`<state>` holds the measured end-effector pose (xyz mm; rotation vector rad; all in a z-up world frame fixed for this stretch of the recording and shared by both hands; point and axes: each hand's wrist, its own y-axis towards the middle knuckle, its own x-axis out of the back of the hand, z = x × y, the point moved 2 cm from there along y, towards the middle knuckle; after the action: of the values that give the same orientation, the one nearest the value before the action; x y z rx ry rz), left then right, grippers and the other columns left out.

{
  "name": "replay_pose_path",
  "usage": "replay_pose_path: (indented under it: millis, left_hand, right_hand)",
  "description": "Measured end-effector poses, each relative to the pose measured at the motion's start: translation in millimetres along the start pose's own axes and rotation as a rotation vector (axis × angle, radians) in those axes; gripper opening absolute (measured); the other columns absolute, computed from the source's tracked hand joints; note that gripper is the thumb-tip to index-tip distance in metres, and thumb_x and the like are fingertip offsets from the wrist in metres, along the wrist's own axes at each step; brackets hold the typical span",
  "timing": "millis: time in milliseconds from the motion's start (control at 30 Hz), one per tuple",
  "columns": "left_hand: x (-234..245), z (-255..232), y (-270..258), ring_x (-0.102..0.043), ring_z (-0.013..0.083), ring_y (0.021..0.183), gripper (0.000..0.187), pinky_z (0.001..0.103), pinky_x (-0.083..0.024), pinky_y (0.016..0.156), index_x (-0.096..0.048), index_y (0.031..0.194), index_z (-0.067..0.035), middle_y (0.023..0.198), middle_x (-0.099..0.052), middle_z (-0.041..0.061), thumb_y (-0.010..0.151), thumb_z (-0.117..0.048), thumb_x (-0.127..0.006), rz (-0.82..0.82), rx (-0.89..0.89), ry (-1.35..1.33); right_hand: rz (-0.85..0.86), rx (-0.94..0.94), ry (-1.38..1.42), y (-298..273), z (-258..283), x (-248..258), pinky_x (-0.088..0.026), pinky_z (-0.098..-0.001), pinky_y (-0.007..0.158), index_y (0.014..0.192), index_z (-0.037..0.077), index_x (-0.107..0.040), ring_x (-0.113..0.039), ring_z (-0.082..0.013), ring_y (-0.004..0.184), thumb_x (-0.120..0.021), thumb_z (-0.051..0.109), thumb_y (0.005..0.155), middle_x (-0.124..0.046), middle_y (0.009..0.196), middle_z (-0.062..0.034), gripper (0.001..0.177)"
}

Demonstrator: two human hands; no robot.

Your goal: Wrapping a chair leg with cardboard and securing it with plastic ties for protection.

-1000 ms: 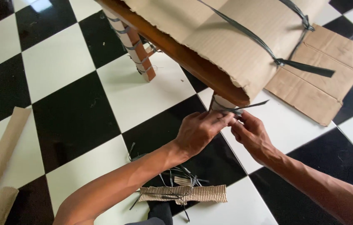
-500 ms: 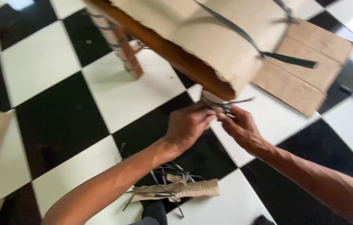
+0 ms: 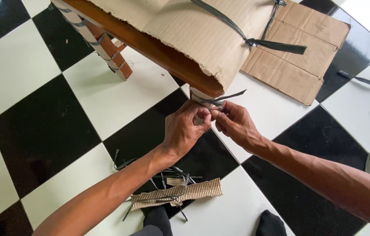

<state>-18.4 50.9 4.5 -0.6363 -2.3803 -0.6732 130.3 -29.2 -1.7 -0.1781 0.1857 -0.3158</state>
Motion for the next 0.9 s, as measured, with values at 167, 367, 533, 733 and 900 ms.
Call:
replay_pose_path:
  millis: [167, 367, 533, 733, 900]
  left_hand:
    - [1.8, 0.1, 0.4, -0.070, 0.0176, 0.061, 0.011, 0.035, -0.056, 0.053, -0.066, 0.087, -0.028, 0.075, -0.065, -0.009, 0.086, -0.033, -0.075, -0.081, -0.104, 0.074]
    - [5.7, 1.0, 3.1, -0.068, 0.0266, 0.062, 0.012, 0.040, -0.053, 0.049, -0.063, 0.085, -0.024, 0.072, -0.061, -0.004, 0.087, -0.027, -0.074, -0.155, -0.152, 0.044]
    - [16.0, 4.1, -1.2, -0.068, 0.0213, 0.062, 0.011, 0.035, -0.054, 0.050, -0.065, 0.089, -0.021, 0.075, -0.061, -0.004, 0.095, -0.026, -0.073, -0.123, -0.166, -0.004]
    - [16.3, 101.1, -17.6, -0.069, 0.0348, 0.072, 0.025, 0.050, -0.057, 0.060, -0.058, 0.107, -0.024, 0.093, -0.060, 0.002, 0.091, -0.039, -0.070, 0.166, -0.017, 0.333]
    - [35.7, 213.0, -68.2, -0.066, 0.0295, 0.078, 0.021, 0.042, -0.053, 0.071, -0.069, 0.095, -0.014, 0.092, -0.066, 0.006, 0.085, -0.033, -0.068, 0.610, 0.261, 0.340]
  right_hand:
    - [0.017, 0.005, -0.033, 3.7, 9.5, -2.9, -0.038, -0.0200, 0.042, 0.095, 0.001, -0.068, -0.048, -0.0111, 0.044, -0.067, 0.018, 0.099, -0.057, 0.055, -0.0097, 0.018]
    - [-0.031, -0.016, -0.077, 11.7, 2.7, 13.1, -0.036, -0.0196, 0.039, 0.091, 0.000, -0.067, -0.050, -0.0107, 0.045, -0.068, 0.017, 0.098, -0.060, 0.060, -0.0108, 0.018]
    - [-0.040, -0.052, 0.035, 17.1, -22.9, 32.5, -0.044, -0.0233, 0.042, 0.099, 0.001, -0.065, -0.063, -0.0178, 0.059, -0.066, 0.028, 0.100, -0.069, 0.082, -0.0162, 0.027]
    - [0.086, 0.019, -0.886, 57.5, -116.7, 155.6, -0.053, -0.0492, 0.070, 0.111, -0.001, -0.066, -0.072, -0.0461, 0.087, -0.070, 0.016, 0.097, -0.073, 0.102, -0.0249, 0.023]
    - [0.318, -0.348, -1.573, 39.7, -163.8, 261.3, -0.065, -0.0414, 0.086, 0.119, 0.014, -0.070, -0.076, -0.0249, 0.099, -0.054, 0.035, 0.106, -0.076, 0.114, -0.0077, 0.030]
